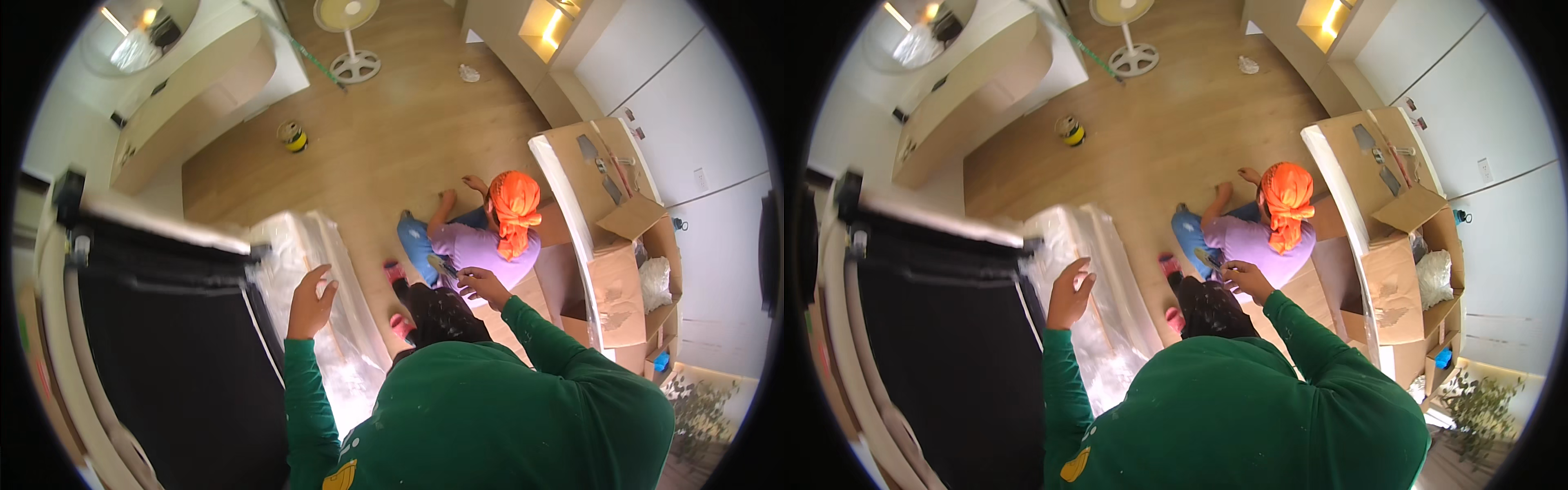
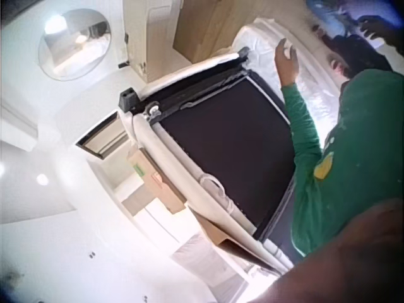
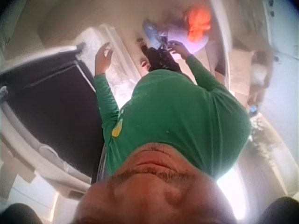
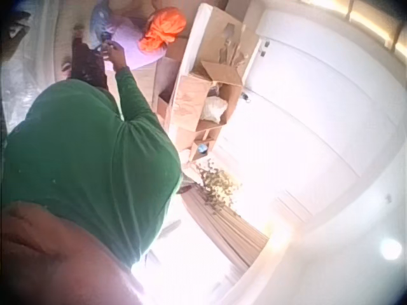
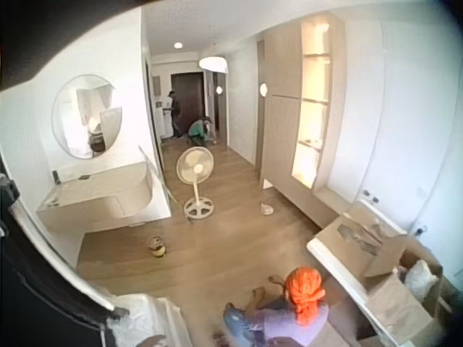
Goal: The person applies a substance to a floor gap using a brush, wipes the area with a cloth, and smooths it using a scraper.
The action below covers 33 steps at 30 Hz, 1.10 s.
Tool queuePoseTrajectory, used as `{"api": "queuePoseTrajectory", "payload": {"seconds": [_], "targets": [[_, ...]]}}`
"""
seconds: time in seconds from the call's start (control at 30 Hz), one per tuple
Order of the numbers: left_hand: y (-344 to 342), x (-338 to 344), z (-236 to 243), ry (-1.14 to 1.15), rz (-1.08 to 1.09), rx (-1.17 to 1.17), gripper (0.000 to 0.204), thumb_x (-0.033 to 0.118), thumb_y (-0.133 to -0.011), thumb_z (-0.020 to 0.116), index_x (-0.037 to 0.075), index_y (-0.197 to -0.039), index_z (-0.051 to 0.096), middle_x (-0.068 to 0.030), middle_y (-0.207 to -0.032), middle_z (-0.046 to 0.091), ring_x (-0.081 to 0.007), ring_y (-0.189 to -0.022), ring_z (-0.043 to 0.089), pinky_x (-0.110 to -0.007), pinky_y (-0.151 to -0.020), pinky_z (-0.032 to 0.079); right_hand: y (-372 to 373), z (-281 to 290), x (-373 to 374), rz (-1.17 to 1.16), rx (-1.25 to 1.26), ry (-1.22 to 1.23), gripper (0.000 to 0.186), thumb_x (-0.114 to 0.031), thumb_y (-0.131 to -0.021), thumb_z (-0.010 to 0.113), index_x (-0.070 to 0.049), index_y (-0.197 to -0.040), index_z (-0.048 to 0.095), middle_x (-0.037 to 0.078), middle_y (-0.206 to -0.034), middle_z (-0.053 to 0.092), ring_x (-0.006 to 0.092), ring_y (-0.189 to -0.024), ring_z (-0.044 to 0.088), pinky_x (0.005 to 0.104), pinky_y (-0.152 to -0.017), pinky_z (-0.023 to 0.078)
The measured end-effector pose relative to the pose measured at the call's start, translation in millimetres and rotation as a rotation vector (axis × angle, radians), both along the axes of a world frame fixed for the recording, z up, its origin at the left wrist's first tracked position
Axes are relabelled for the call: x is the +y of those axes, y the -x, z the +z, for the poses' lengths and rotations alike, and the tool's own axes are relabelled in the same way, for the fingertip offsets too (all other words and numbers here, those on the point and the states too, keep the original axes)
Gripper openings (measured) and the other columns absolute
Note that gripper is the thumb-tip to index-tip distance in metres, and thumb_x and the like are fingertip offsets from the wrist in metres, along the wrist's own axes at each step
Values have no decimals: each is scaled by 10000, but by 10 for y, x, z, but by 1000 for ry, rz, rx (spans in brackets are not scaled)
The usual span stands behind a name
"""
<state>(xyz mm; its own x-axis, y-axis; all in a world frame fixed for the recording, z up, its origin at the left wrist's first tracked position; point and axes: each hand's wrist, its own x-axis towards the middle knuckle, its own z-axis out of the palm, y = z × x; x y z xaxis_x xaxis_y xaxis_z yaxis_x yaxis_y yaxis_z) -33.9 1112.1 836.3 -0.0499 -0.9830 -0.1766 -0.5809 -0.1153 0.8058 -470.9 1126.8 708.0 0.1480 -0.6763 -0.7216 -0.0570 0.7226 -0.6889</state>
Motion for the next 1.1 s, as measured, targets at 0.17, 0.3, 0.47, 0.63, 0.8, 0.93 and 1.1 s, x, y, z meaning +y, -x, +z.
{"api": "queuePoseTrajectory", "payload": {"seconds": [0.17, 0.3, 0.47, 0.63, 0.8, 0.93, 1.1], "targets": [[-1015, -664, -2099, -831, 220, 561, 484, 257, -1071, 587, 124, -1524, 485, -69, -1384, 643, -234, -1087, 696, -390, -878, 579, -210, -827, -1555, -104, -125, -72, 252, -281, -967, 698, -141, -1176, 684, -10, -963, 687, 99, -770, 663, 270, -615, 503], [-1473, -119, -3138, -1110, 519, 541, 535, 423, -1030, 607, 165, -1489, 511, -98, -1413, 607, -364, -1106, 680, -512, -870, 572, -725, -973, -2502, -97, -116, -70, 285, -295, -953, 712, -128, -1183, 693, -12, -969, 680, 107, -770, 662, 267, -598, 499], [-1308, -1017, -2959, -1154, 448, 310, 501, 414, -1027, 602, 155, -1449, 529, -106, -1384, 618, -368, -1093, 683, -516, -865, 571, -603, -554, -3273, -140, 33, -125, 228, -268, -978, 699, -130, -1159, 695, -48, -878, 621, 81, -719, 606, 228, -570, 437], [-1637, -2689, -2932, -1085, 391, 249, 469, 406, -1024, 597, 144, -1409, 547, -114, -1356, 629, -372, -1081, 687, -519, -860, 571, -489, -547, -4110, -305, -100, -183, 234, -248, -987, 683, -114, -1178, 697, -44, -856, 610, 94, -728, 616, 223, -586, 455], [-1859, -4850, -3129, -972, 270, 189, 438, 398, -1021, 592, 133, -1369, 565, -123, -1327, 639, -377, -1069, 690, -522, -854, 570, -725, -691, -4793, -644, -150, -155, 218, -226, -987, 677, -102, -1167, 680, -42, -808, 593, 95, -662, 592, 249, -546, 455], [-1943, -6745, -3072, -844, 167, 102, 416, 392, -1018, 588, 125, -1337, 580, -129, -1304, 648, -380, -1059, 693, -525, -850, 570, -866, -732, -5414, -789, -21, -190, 262, -248, -970, 697, -117, -1197, 695, -29, -827, 643, 109, -685, 638, 273, -573, 484], [-1362, -8464, -2944, -778, 11, 24, 390, 384, -1015, 583, 114, -1297, 598, -137, -1275, 659, -385, -1047, 696, -528, -845, 569, -842, -917, -5968, -935, -47, -213, 266, -231, -958, 702, -120, -1199, 723, -35, -849, 672, 113, -725, 672, 270, -594, 498]]}}
